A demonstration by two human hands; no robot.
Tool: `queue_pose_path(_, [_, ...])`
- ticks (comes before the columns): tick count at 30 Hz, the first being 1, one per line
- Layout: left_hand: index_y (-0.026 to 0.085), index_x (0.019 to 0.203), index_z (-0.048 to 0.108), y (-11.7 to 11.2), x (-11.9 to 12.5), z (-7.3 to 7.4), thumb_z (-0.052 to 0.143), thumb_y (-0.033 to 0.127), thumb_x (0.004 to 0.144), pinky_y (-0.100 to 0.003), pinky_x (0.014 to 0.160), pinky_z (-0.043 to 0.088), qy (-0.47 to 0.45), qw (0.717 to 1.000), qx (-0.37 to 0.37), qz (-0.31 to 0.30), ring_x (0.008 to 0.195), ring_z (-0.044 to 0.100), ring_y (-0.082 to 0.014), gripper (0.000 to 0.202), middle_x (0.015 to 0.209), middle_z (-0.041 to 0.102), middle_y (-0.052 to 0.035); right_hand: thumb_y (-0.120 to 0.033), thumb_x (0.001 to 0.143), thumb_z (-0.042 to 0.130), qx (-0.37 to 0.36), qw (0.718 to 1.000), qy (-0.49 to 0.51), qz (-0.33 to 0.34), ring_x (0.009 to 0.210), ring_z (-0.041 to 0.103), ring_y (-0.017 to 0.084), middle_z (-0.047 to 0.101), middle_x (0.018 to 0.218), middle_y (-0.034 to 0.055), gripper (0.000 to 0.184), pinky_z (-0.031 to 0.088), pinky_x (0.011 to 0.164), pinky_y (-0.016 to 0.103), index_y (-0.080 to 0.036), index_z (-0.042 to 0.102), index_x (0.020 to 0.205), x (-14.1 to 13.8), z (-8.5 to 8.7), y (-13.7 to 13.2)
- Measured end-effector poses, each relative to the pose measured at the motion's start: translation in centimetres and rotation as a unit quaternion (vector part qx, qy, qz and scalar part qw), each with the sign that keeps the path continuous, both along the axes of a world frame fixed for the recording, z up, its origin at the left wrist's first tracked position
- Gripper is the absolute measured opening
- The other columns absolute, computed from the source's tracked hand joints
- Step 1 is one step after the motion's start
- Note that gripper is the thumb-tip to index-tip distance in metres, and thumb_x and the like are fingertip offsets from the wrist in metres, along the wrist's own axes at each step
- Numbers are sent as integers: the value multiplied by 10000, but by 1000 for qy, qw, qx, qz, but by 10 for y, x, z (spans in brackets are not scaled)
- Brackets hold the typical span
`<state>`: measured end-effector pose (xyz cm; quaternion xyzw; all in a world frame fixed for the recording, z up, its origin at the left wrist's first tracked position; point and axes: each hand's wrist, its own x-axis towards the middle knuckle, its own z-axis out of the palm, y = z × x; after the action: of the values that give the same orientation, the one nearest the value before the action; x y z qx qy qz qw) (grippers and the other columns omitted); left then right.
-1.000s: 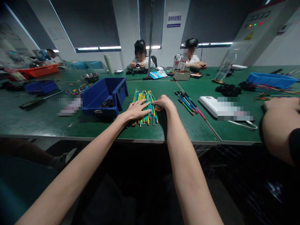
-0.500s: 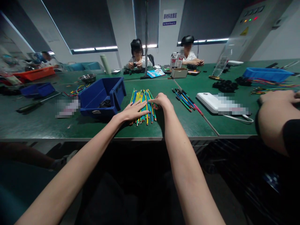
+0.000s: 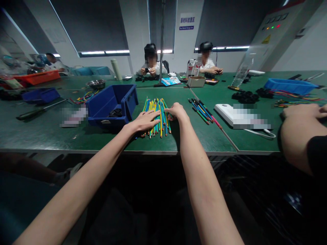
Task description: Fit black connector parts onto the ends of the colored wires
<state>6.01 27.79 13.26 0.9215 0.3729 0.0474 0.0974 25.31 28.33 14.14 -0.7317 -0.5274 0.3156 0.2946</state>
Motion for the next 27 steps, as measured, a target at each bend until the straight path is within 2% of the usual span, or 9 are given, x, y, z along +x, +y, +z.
queue_pose_path(5, [264, 1488, 251, 6, 2, -6, 210, 502, 904, -446, 1175, 97, 11, 1000, 18, -12, 1458, 126, -229, 631, 1575, 194, 35, -505, 707, 725, 5, 999, -39, -9, 472, 585, 148, 640, 548, 67, 359, 539, 510, 274, -167, 628, 633, -3, 2, -2])
queue_pose_path(9, [172, 1500, 214, 3, 2, -9, 217, 556, 894, -432, 1177, 94, -1, 999, 34, 17, 1466, 91, -232, 717, 1580, 183, -40, -586, 682, 701, 27, 987, -159, -17, 619, 648, 197, 663, 620, 97, 431, 541, 618, 294, -163, 630, 641, -7, 3, -3])
queue_pose_path(11, [146, 1486, 254, 2, 2, -8, 219, 583, 886, -420, 1179, 100, -2, 999, 35, 34, 1465, 101, -229, 742, 1574, 205, -70, -616, 664, 693, 32, 975, -217, -28, 744, 672, 239, 676, 675, 116, 465, 537, 706, 327, -155, 647, 702, -11, 3, -3])
queue_pose_path(15, [179, 1455, 329, 1, 2, -5, 230, 596, 883, -415, 1174, 132, 1, 999, 34, 35, 1454, 157, -230, 715, 1569, 232, -60, -650, 644, 680, 28, 959, -278, -49, 976, 649, 307, 692, 921, 175, 564, 506, 831, 397, -140, 672, 884, -18, 2, -3])
queue_pose_path(21, [204, 1446, 345, 0, 2, -5, 248, 537, 897, -425, 1167, 157, 6, 998, 47, 47, 1444, 190, -231, 649, 1562, 257, -53, -671, 653, 660, 28, 950, -303, -74, 1092, 600, 335, 640, 1142, 204, 719, 479, 883, 420, -124, 630, 1118, -27, 1, -2])
queue_pose_path(27, [213, 1441, 354, -4, 4, -4, 277, 490, 892, -415, 1166, 172, 7, 997, 49, 62, 1442, 194, -222, 620, 1558, 271, -44, -668, 671, 644, 7, 951, -292, -104, 1109, 586, 341, 608, 1187, 233, 774, 478, 886, 431, -90, 595, 1184, -26, 4, -3])
